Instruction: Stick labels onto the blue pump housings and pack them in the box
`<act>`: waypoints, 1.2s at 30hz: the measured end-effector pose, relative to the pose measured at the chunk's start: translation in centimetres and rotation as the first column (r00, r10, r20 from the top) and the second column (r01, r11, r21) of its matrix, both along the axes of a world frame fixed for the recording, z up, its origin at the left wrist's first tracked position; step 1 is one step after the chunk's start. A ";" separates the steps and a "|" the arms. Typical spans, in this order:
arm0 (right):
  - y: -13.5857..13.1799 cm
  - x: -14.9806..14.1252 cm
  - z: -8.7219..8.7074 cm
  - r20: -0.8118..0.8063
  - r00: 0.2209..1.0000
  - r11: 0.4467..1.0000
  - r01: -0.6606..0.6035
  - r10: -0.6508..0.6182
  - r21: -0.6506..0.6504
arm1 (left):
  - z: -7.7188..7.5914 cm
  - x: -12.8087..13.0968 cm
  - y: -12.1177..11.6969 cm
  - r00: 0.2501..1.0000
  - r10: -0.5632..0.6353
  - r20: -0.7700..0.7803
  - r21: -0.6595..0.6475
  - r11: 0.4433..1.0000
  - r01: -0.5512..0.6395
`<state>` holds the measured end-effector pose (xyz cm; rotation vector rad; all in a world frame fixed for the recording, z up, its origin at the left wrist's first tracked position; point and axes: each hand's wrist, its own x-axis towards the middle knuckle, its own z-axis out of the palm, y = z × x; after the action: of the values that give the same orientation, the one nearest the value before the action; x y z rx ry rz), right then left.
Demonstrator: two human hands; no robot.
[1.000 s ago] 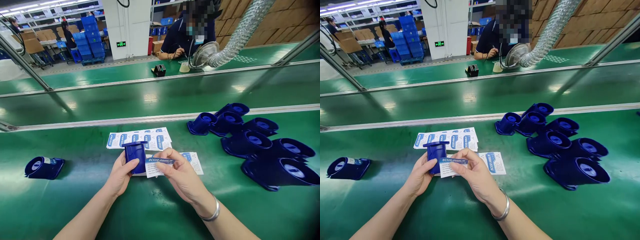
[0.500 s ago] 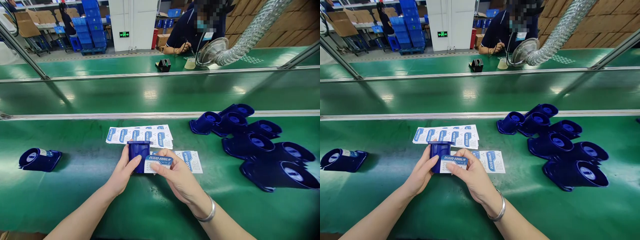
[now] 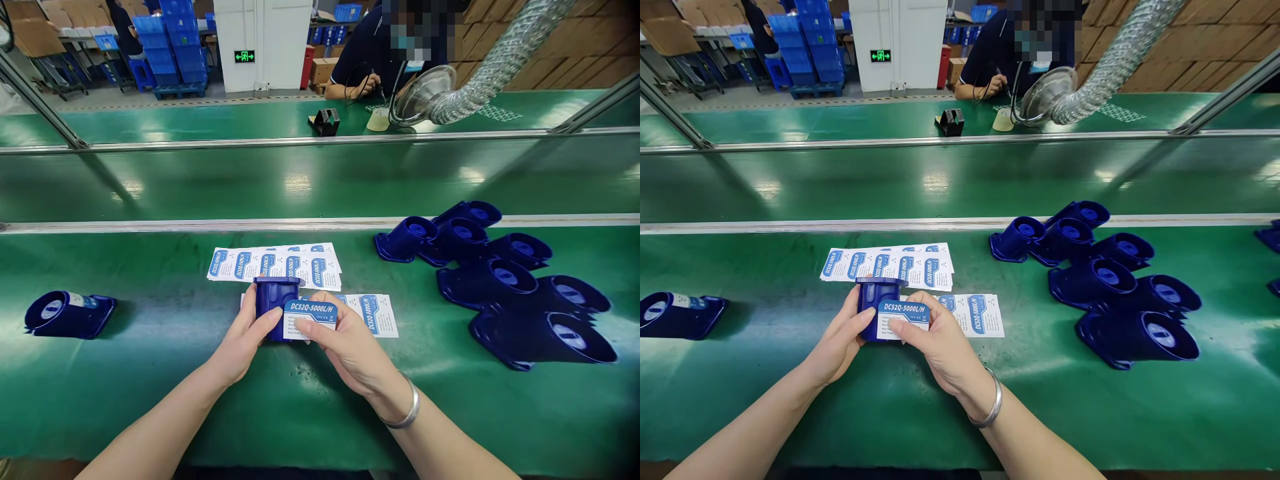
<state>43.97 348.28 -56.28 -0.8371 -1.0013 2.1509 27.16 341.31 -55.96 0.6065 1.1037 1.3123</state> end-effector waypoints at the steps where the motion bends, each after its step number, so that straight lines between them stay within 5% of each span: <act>1: 0.0 0.0 0.0 0.000 1.000 1.000 0.001 -0.001 -0.004 | 0.0 0.0 0.0 1.000 -0.004 -0.003 0.000 1.000 0.004; 36: 0.0 -0.2 -0.2 -0.018 1.000 1.000 -0.002 0.002 -0.030 | 0.0 -0.1 0.0 0.991 -0.076 -0.106 0.039 0.996 0.081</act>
<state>43.81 348.25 -56.44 -0.8295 -0.9628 2.1766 27.03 341.34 -56.01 0.7506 1.1274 1.2503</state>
